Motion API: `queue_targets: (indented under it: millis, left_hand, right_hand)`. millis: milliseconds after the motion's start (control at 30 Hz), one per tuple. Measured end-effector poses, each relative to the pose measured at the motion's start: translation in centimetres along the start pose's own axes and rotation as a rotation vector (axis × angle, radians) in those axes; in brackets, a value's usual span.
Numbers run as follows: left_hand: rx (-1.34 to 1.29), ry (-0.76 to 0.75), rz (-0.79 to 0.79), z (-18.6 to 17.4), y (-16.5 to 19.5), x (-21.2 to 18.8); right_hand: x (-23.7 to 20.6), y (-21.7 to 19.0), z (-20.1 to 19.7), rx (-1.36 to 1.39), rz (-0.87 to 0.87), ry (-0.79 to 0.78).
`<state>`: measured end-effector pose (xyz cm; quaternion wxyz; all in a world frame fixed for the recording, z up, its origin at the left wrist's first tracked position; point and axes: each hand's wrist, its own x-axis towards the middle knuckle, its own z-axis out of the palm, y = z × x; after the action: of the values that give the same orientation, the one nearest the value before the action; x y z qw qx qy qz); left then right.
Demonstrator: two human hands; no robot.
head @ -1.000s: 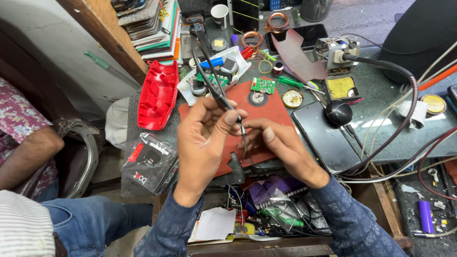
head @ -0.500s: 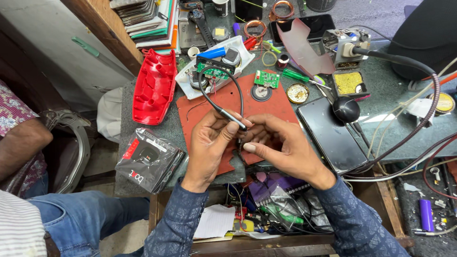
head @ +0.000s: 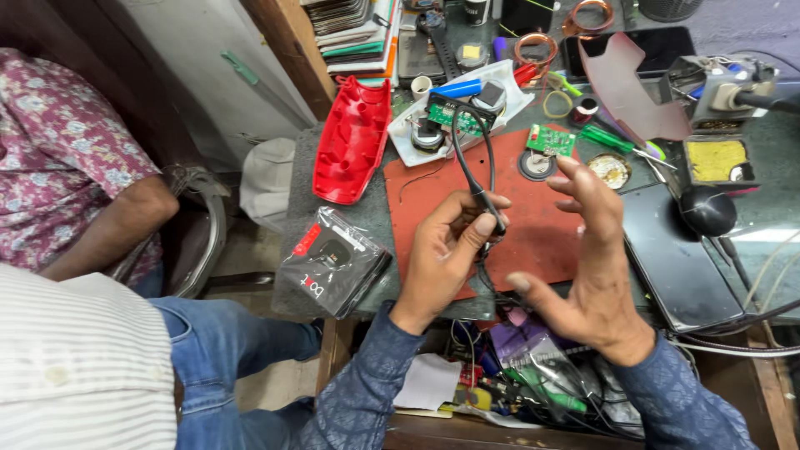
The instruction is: The person disassembles a neckband headphone by removing the earbud and opening the housing. They then insert a small wire into the internal cavity and reassemble the unit.
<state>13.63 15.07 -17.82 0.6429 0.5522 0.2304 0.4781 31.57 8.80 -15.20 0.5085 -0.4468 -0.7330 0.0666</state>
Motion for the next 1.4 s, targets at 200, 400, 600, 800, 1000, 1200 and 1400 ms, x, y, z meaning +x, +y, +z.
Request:
queue_targets:
  millis: [200,400,600,800,1000,1200,1400]
  left_hand:
    - [-0.005,-0.014,0.004,0.2,-0.1,0.1]
    - [-0.027,-0.02,-0.028,0.1,0.3,0.3]
    - [0.004,-0.02,-0.006,0.0,0.2,0.2]
    - [0.002,-0.019,-0.019,0.1,0.4,0.1]
    - [-0.004,-0.012,-0.022,0.2,0.5,0.1]
    - [-0.008,-0.019,-0.024,0.2,0.7,0.1]
    - [-0.008,-0.009,-0.032,0.1,0.5,0.0]
  right_hand:
    - [-0.6,0.5,-0.1,-0.234,-0.151,-0.069]
    - [-0.4,0.2,0.2,-0.257,-0.132,-0.074]
    - [-0.3,0.0,0.4,-0.272,-0.126,-0.082]
    - [-0.4,0.1,0.3,-0.279,-0.09,-0.059]
    - [-0.4,0.1,0.2,-0.281,-0.075,-0.063]
    - [-0.1,0.0,0.2,-0.27,-0.078,-0.067]
    - [0.3,-0.8,0.2,-0.26,-0.063,-0.05]
